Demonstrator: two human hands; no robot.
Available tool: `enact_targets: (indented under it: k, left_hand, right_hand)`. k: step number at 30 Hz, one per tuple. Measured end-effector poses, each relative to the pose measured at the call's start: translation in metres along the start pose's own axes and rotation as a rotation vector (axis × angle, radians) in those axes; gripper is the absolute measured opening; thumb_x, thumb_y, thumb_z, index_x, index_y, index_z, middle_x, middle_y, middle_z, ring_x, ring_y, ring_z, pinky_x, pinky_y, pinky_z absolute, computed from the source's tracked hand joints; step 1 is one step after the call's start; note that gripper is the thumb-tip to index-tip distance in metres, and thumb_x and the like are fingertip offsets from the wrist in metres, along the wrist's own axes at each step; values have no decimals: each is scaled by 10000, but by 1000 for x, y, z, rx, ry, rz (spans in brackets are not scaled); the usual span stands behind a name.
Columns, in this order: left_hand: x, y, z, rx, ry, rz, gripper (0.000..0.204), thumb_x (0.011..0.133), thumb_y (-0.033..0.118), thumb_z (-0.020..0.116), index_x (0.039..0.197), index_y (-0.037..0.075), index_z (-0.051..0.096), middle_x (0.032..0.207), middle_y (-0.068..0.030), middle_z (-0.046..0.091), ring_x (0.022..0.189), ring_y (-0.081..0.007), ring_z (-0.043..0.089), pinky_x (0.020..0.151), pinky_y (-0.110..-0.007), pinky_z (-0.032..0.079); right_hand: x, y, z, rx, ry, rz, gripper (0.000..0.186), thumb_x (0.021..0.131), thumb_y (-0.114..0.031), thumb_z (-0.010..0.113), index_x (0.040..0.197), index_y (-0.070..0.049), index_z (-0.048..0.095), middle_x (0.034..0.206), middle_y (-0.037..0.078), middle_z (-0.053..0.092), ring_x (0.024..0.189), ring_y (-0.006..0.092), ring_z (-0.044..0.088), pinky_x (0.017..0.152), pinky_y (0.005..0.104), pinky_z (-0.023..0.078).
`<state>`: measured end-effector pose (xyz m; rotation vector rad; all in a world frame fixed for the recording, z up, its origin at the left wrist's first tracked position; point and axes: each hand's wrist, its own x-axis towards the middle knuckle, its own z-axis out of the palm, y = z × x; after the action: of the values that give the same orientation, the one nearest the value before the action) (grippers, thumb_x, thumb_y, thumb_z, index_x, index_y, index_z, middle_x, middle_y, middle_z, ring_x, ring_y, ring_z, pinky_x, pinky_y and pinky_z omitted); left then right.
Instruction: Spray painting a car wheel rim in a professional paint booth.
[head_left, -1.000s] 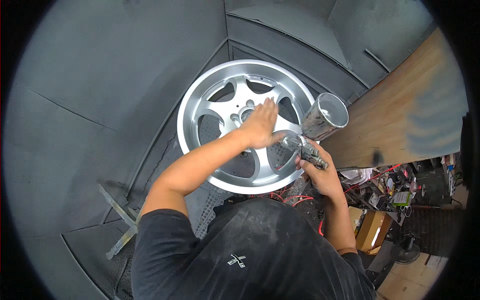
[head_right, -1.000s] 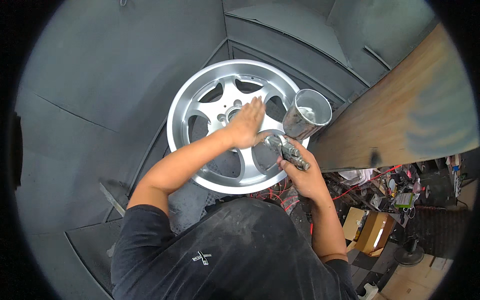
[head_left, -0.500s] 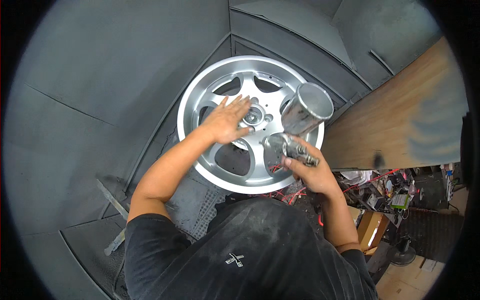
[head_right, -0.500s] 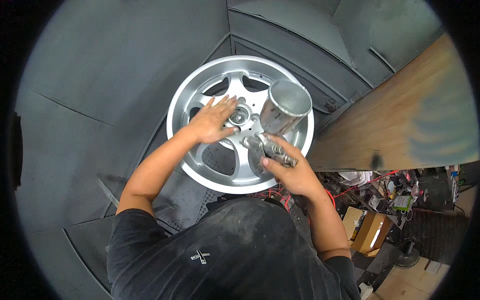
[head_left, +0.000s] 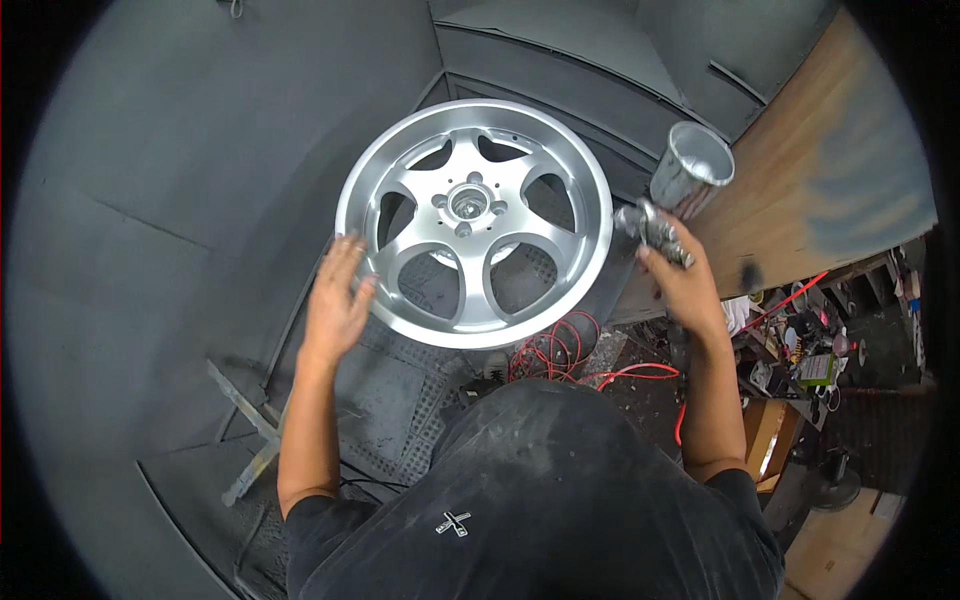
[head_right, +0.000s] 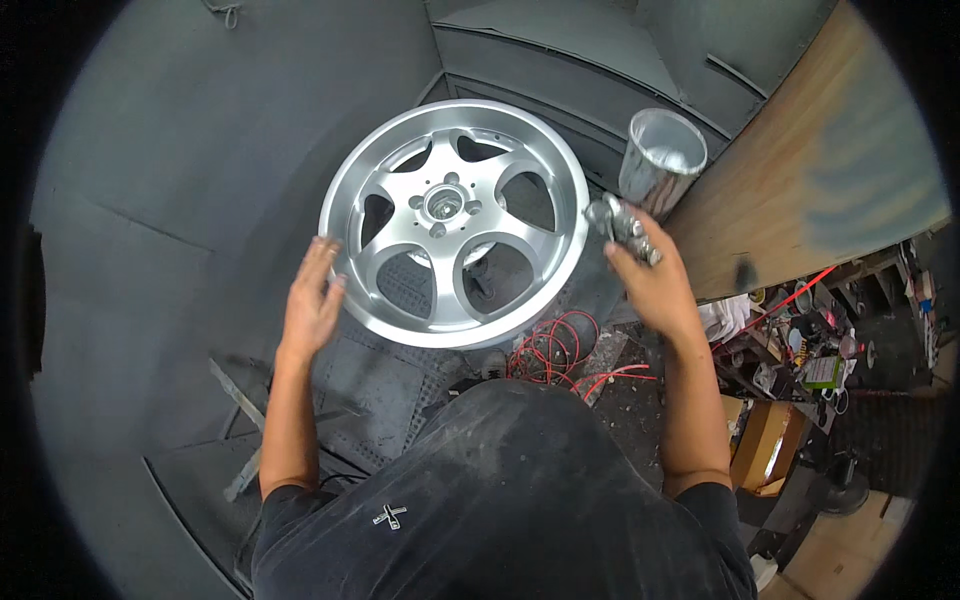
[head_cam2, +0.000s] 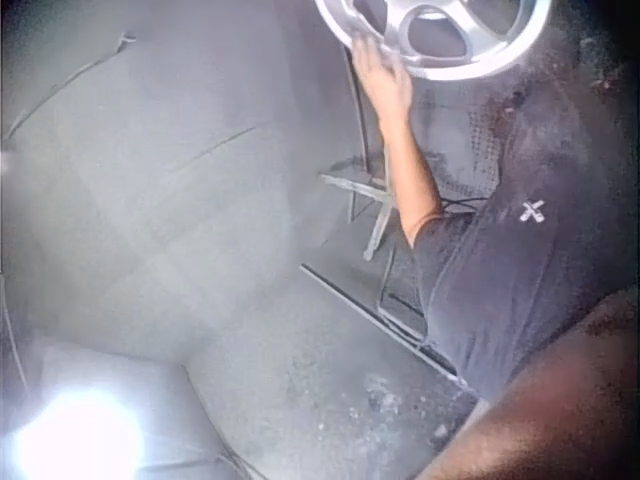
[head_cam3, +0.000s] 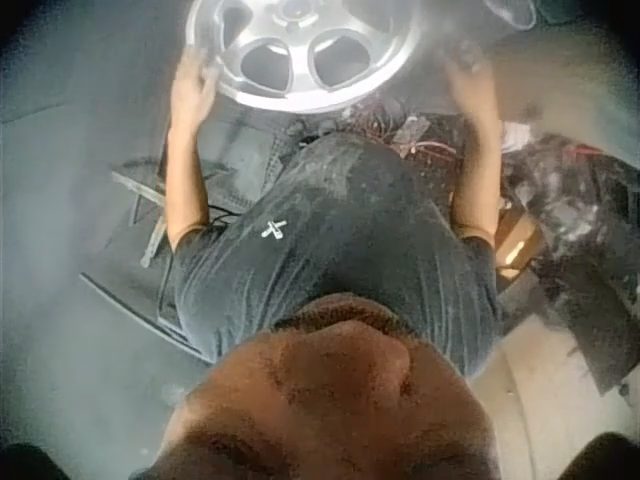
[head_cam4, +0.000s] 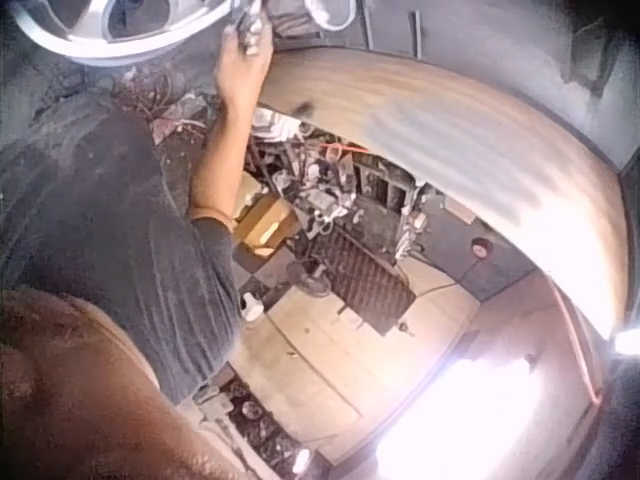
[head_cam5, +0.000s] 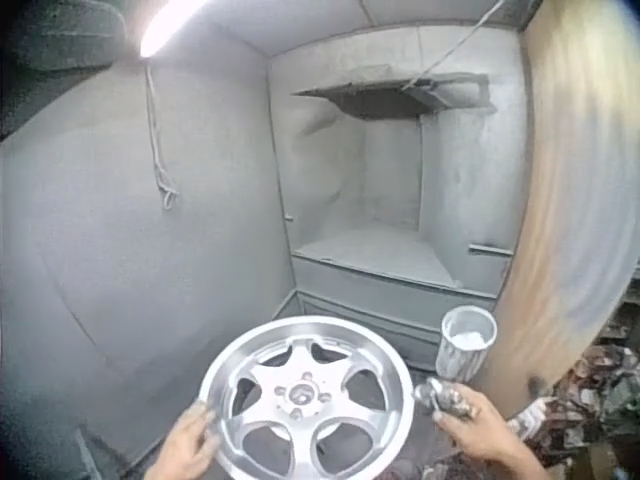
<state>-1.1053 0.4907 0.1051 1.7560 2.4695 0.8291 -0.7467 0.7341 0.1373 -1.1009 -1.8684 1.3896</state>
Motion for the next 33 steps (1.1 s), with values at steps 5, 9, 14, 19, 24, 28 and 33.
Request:
enact_targets:
  k: [5, 9, 14, 19, 24, 28, 33]
  left_hand:
    - [-36, 102, 50, -102, -70, 149, 442, 841, 201, 670, 1234, 14, 588, 1331, -211, 529, 1321, -349, 435, 1109, -439, 333]
    - [-68, 198, 94, -328, -180, 316, 440, 809, 194, 699, 1204, 28, 599, 1266, -194, 572, 1234, -348, 509, 1062, -450, 382]
    - [-144, 258, 152, -726, -829, 133, 501, 912, 275, 608, 1338, 32, 505, 1361, -177, 507, 1280, -332, 460, 1086, -430, 335]
    - [-194, 259, 170, -1276, -1124, -343, 565, 1014, 393, 410, 1415, -5, 395, 1437, -136, 434, 1344, -242, 381, 1130, -362, 253]
    - [-203, 252, 158, -914, -1142, -261, 568, 1009, 433, 399, 1373, 1, 460, 1377, -173, 507, 1278, -280, 471, 1089, -374, 329]
    - [-177, 239, 136, -354, -469, -251, 433, 959, 332, 526, 1236, 4, 576, 1206, -235, 606, 1126, -363, 587, 984, -420, 443]
    - [-131, 205, 87, -186, -11, -144, 390, 917, 270, 575, 1201, 4, 596, 1176, -205, 608, 1131, -348, 563, 986, -420, 432]
  right_hand:
    - [-66, 5, -9, 217, -283, 99, 486, 867, -118, 662, 1326, -45, 522, 840, -17, 604, 659, 48, 526, 516, 194, 418]
    - [-103, 13, -34, 373, -473, 103, 516, 883, -121, 650, 1360, -24, 479, 933, 12, 626, 782, 71, 570, 642, 208, 477]
    - [-143, 43, -74, 504, -522, 77, 528, 915, -95, 607, 1406, -32, 423, 1040, 47, 624, 922, 96, 570, 760, 230, 487]
    - [-156, 97, -110, 339, -479, 120, 507, 919, -111, 602, 1388, -16, 435, 1162, 74, 596, 1000, 124, 579, 871, 278, 475]
    - [-141, 105, -132, 0, -177, -109, 441, 899, -126, 625, 1305, 10, 517, 1161, 108, 626, 1039, 157, 587, 932, 299, 447]
    - [-137, 124, -131, 62, -153, -22, 442, 871, -137, 673, 1266, 20, 552, 1167, 110, 642, 1062, 152, 585, 943, 300, 441]
    - [-172, 99, -103, 147, -411, 32, 445, 853, -135, 689, 1259, 6, 573, 1171, 81, 640, 1090, 153, 567, 965, 295, 424]
